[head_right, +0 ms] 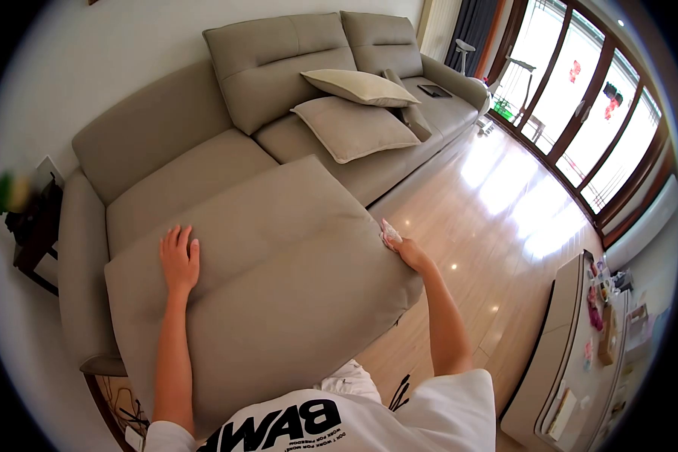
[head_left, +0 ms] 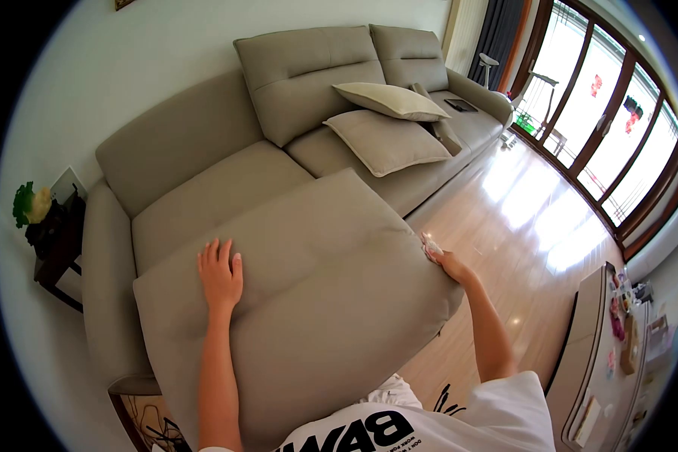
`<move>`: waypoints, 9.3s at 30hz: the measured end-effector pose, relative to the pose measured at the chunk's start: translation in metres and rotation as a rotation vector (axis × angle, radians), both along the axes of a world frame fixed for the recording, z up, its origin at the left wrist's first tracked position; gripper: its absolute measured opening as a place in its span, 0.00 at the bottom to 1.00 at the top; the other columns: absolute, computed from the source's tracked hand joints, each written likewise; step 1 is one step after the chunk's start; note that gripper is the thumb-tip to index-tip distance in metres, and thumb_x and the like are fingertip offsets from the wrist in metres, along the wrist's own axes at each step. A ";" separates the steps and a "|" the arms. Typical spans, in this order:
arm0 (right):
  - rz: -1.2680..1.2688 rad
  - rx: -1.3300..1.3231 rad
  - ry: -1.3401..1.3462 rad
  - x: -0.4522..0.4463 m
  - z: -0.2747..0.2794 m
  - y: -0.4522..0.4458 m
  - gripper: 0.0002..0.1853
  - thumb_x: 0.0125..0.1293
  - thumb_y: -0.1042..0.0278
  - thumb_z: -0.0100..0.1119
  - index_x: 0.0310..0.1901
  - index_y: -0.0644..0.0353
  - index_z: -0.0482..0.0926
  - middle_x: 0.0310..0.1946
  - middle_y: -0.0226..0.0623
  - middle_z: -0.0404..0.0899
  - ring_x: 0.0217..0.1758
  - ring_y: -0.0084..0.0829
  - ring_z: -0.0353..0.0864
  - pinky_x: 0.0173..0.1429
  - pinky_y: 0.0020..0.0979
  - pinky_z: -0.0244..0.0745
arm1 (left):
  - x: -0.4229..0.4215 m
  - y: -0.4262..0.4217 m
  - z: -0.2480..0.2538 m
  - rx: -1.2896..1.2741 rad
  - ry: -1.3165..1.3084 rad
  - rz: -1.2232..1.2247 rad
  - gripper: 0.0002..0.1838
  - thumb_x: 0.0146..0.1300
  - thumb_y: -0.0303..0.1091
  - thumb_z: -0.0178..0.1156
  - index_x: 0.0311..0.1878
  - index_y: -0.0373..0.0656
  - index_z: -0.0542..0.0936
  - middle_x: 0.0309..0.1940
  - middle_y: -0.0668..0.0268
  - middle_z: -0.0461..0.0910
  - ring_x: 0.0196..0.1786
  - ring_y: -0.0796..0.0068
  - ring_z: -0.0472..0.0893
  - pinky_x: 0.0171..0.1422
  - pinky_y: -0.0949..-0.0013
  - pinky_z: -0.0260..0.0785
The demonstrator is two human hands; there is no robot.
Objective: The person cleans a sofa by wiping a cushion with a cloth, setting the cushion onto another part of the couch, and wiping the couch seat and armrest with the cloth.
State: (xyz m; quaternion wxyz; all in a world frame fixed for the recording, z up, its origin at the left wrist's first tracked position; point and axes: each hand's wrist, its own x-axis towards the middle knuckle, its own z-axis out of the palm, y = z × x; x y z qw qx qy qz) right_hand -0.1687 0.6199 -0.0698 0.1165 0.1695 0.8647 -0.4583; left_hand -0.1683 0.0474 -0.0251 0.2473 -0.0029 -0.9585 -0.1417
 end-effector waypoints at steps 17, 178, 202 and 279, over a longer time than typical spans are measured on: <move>-0.362 -0.328 0.019 0.123 0.013 0.007 0.38 0.67 0.35 0.66 0.61 0.67 0.79 0.49 0.36 0.83 0.47 0.29 0.82 0.48 0.34 0.77 | 0.171 -0.202 0.025 0.743 -0.629 0.411 0.63 0.60 0.81 0.57 0.81 0.35 0.59 0.80 0.44 0.59 0.81 0.47 0.60 0.81 0.42 0.54; 1.030 0.356 0.859 -0.288 -0.093 -0.445 0.28 0.78 0.47 0.51 0.72 0.52 0.74 0.72 0.42 0.74 0.80 0.46 0.65 0.84 0.49 0.54 | -0.017 -0.053 -0.145 0.120 0.003 0.298 0.25 0.70 0.28 0.51 0.68 0.31 0.73 0.73 0.48 0.70 0.78 0.46 0.66 0.85 0.43 0.51; 0.824 0.237 0.835 -0.274 -0.094 -0.454 0.36 0.68 0.41 0.60 0.73 0.49 0.73 0.80 0.49 0.59 0.84 0.54 0.53 0.85 0.58 0.45 | -0.123 0.028 -0.146 0.479 0.154 0.055 0.32 0.76 0.43 0.47 0.76 0.32 0.65 0.76 0.49 0.68 0.78 0.45 0.66 0.85 0.42 0.46; -0.734 0.004 0.296 -0.122 -0.148 -0.337 0.60 0.65 0.37 0.67 0.81 0.71 0.44 0.80 0.73 0.42 0.84 0.67 0.44 0.83 0.56 0.48 | -0.081 0.022 -0.156 -0.005 -0.018 0.010 0.24 0.77 0.35 0.47 0.71 0.35 0.72 0.75 0.51 0.70 0.79 0.48 0.65 0.85 0.42 0.49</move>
